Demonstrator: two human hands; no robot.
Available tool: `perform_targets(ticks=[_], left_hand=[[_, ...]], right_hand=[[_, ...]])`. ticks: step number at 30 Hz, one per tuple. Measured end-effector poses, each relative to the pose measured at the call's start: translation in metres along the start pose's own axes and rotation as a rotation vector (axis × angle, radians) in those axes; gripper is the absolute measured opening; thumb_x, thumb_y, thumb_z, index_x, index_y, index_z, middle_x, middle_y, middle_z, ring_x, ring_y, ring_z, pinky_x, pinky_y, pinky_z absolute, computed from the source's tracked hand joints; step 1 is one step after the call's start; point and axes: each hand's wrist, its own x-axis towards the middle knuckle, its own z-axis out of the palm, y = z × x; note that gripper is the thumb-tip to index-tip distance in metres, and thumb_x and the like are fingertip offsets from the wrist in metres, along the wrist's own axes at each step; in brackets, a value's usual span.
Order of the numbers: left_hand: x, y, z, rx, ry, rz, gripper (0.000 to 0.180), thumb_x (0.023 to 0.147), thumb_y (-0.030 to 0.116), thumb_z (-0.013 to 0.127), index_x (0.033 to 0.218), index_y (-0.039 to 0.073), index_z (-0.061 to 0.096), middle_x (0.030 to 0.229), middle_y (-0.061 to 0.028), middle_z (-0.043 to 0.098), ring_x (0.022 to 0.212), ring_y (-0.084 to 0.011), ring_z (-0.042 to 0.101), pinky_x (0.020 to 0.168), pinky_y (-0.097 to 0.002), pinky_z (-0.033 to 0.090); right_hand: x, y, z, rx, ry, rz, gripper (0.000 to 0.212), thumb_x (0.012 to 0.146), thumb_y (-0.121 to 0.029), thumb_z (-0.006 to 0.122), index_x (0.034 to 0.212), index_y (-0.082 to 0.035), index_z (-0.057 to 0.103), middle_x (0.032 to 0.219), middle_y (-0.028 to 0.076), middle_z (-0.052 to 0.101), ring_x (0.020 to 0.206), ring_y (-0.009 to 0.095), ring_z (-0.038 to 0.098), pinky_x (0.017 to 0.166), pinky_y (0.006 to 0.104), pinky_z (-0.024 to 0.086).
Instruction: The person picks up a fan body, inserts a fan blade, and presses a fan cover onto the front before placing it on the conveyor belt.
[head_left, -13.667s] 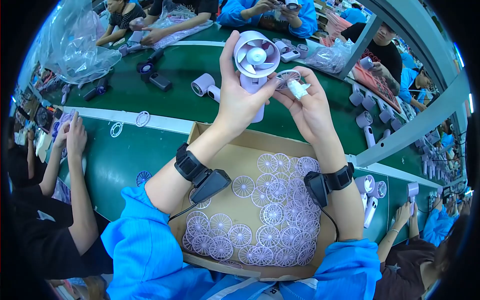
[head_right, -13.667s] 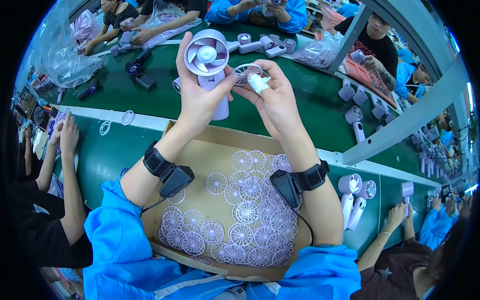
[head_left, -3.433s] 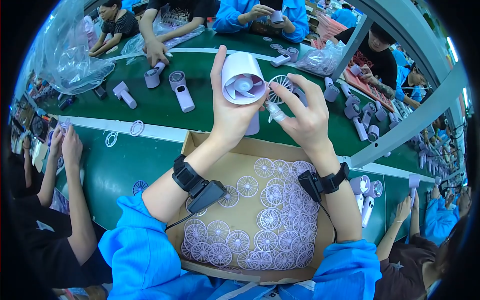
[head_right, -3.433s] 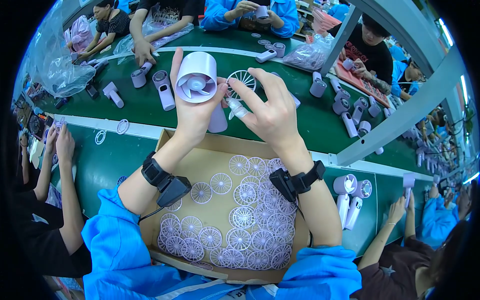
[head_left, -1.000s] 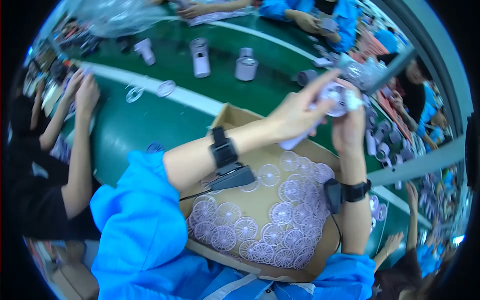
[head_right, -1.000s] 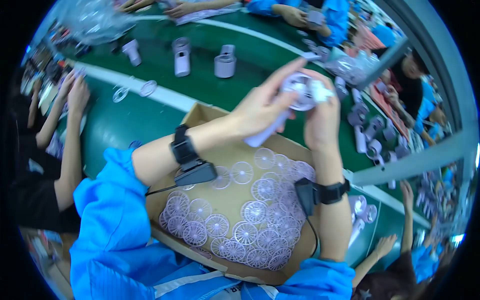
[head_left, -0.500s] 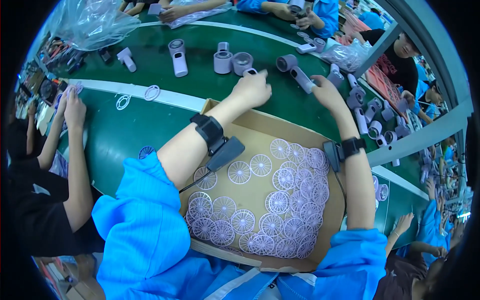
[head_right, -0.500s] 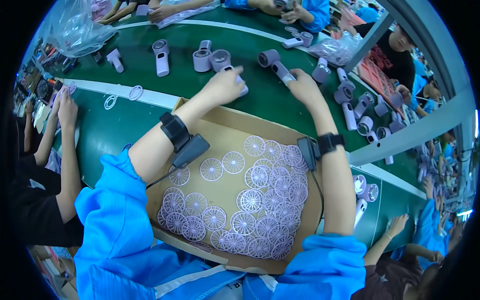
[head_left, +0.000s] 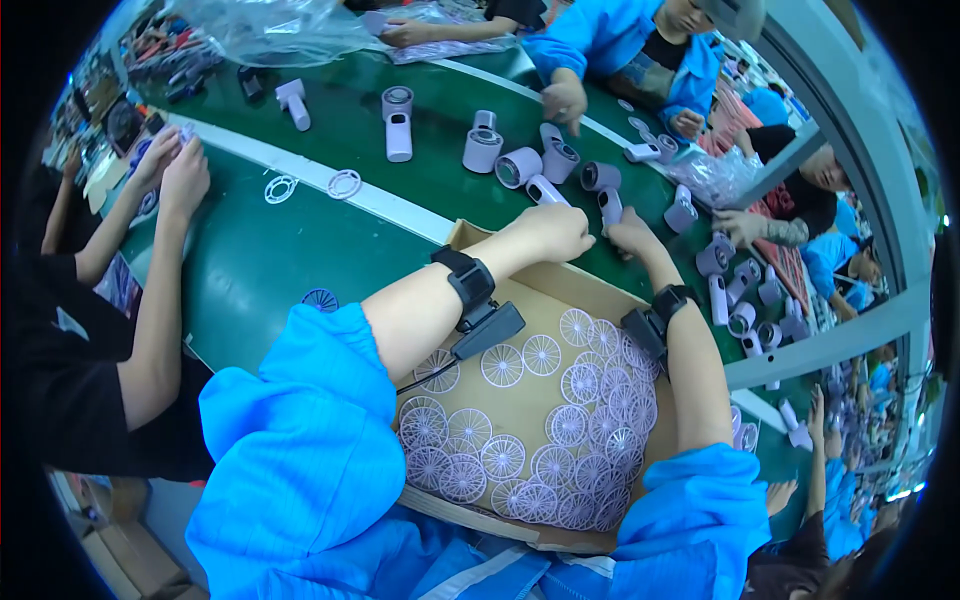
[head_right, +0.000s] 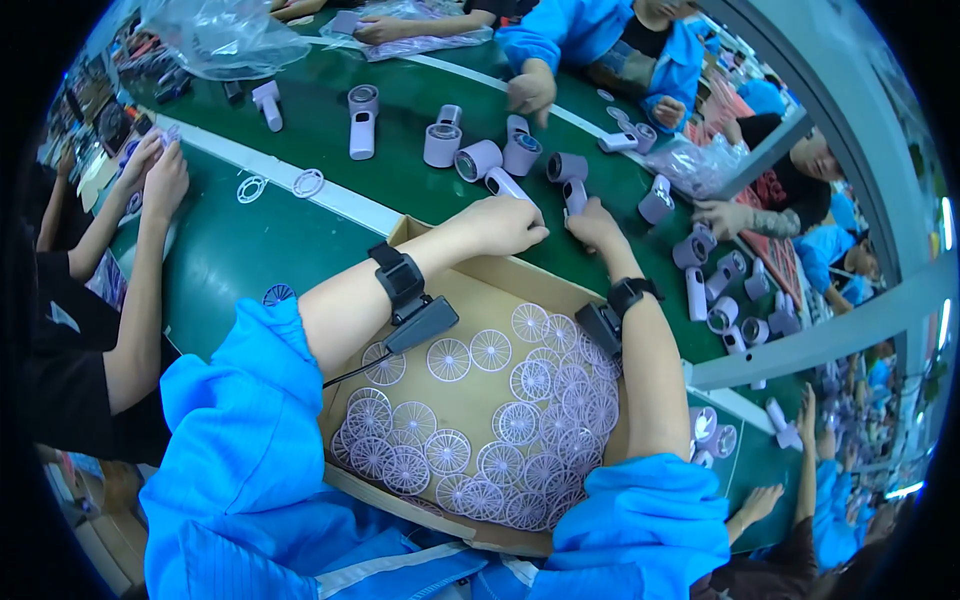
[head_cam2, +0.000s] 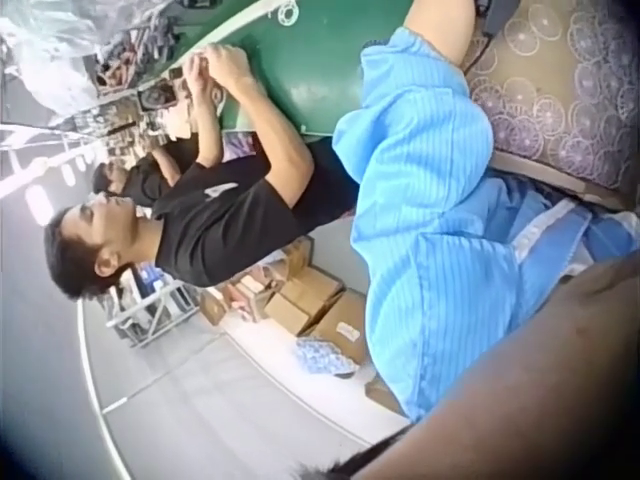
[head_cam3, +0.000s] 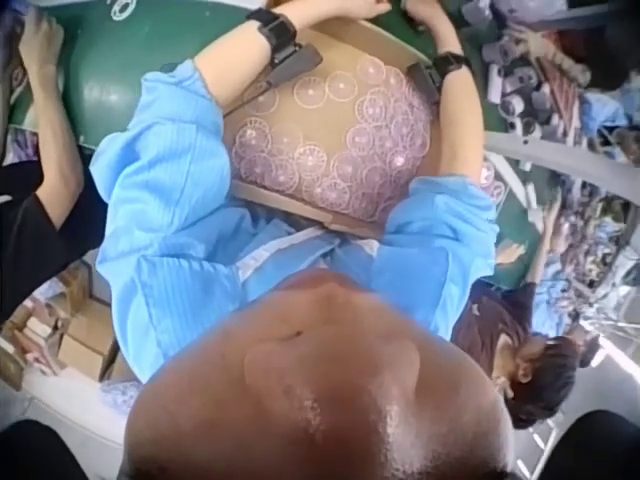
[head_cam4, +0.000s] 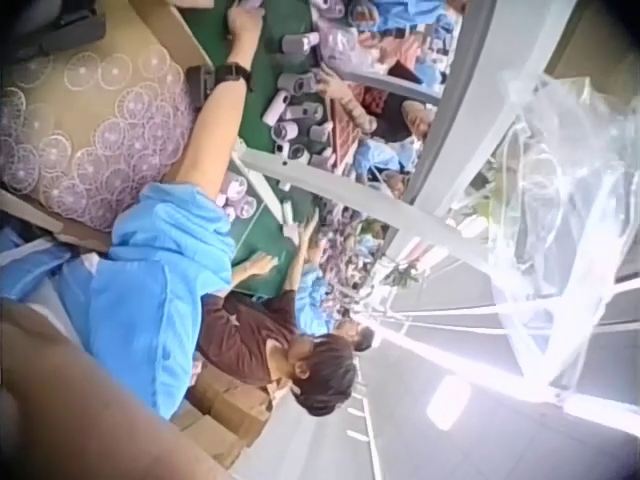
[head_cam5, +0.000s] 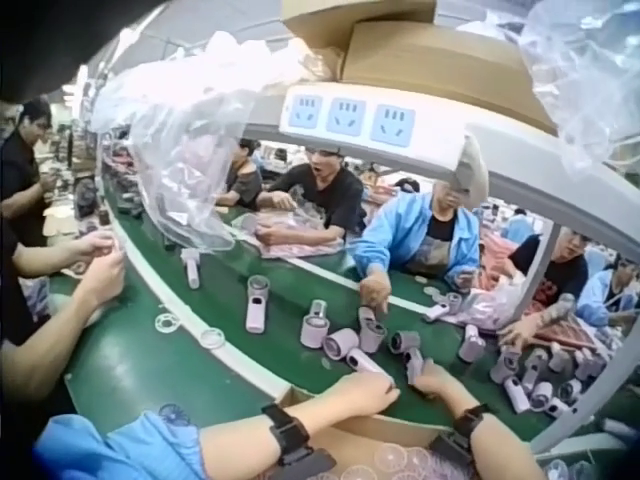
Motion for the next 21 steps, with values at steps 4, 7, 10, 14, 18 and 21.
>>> perform_targets(ticks=[4, 7, 10, 14, 18, 21], left_hand=[[0.012, 0.002, -0.003, -0.363, 0.036, -0.043, 0.036, 0.089, 0.032, 0.052, 0.093, -0.001, 0.065, 0.083, -0.0159, 0.066, 0.077, -0.0271, 0.066, 0.075, -0.0374, 0.053], [0.014, 0.000, -0.011, -0.842, 0.038, -0.165, 0.034, 0.090, 0.030, 0.054, 0.097, -0.002, 0.062, 0.086, -0.0131, 0.065, 0.077, -0.0229, 0.065, 0.072, -0.0351, 0.052], [0.014, 0.004, -0.014, -1.446, 0.005, -0.366, 0.033, 0.088, 0.025, 0.059, 0.107, -0.001, 0.056, 0.092, -0.0101, 0.063, 0.079, -0.0190, 0.064, 0.068, -0.0330, 0.052], [0.004, -0.001, -0.017, -1.370, 0.151, -0.399, 0.051, 0.083, 0.017, 0.066, 0.125, 0.003, 0.042, 0.108, -0.0104, 0.061, 0.086, -0.0187, 0.063, 0.072, -0.0324, 0.051], [0.010, 0.028, -0.031, -1.285, 0.117, 0.033, 0.066, 0.080, 0.009, 0.067, 0.133, 0.006, 0.029, 0.111, -0.0133, 0.060, 0.094, -0.0161, 0.061, 0.085, -0.0362, 0.048], [0.001, 0.010, -0.019, -1.330, 0.321, 0.094, 0.073, 0.079, 0.006, 0.067, 0.138, 0.007, 0.023, 0.108, -0.0126, 0.061, 0.086, -0.0166, 0.063, 0.077, -0.0355, 0.051]], right_hand=[[-0.026, -0.006, -0.021, 0.494, -0.327, -0.048, 0.038, 0.084, -0.019, 0.054, 0.114, 0.002, 0.046, 0.087, 0.011, 0.060, 0.069, 0.023, 0.061, 0.057, 0.0327, 0.049], [-0.100, -0.040, -0.021, 0.324, -0.176, -0.221, 0.030, 0.085, -0.016, 0.051, 0.109, 0.002, 0.047, 0.087, 0.013, 0.059, 0.074, 0.027, 0.061, 0.063, 0.0357, 0.050], [-0.143, -0.046, -0.004, -0.026, 0.452, -0.800, 0.029, 0.084, -0.017, 0.054, 0.104, 0.003, 0.048, 0.088, 0.015, 0.056, 0.083, 0.031, 0.060, 0.073, 0.0387, 0.049], [-0.186, -0.070, 0.008, -0.350, -0.005, -0.963, 0.036, 0.080, -0.014, 0.060, 0.112, 0.000, 0.053, 0.104, 0.022, 0.055, 0.099, 0.036, 0.055, 0.087, 0.0416, 0.045], [-0.211, -0.045, 0.035, -0.243, -0.198, -1.221, 0.045, 0.070, -0.003, 0.060, 0.115, 0.001, 0.057, 0.109, 0.025, 0.053, 0.103, 0.038, 0.053, 0.090, 0.0429, 0.045], [-0.208, -0.053, 0.053, -0.154, -0.402, -1.198, 0.046, 0.071, -0.008, 0.063, 0.115, 0.000, 0.055, 0.111, 0.026, 0.053, 0.105, 0.039, 0.053, 0.092, 0.0415, 0.044]])
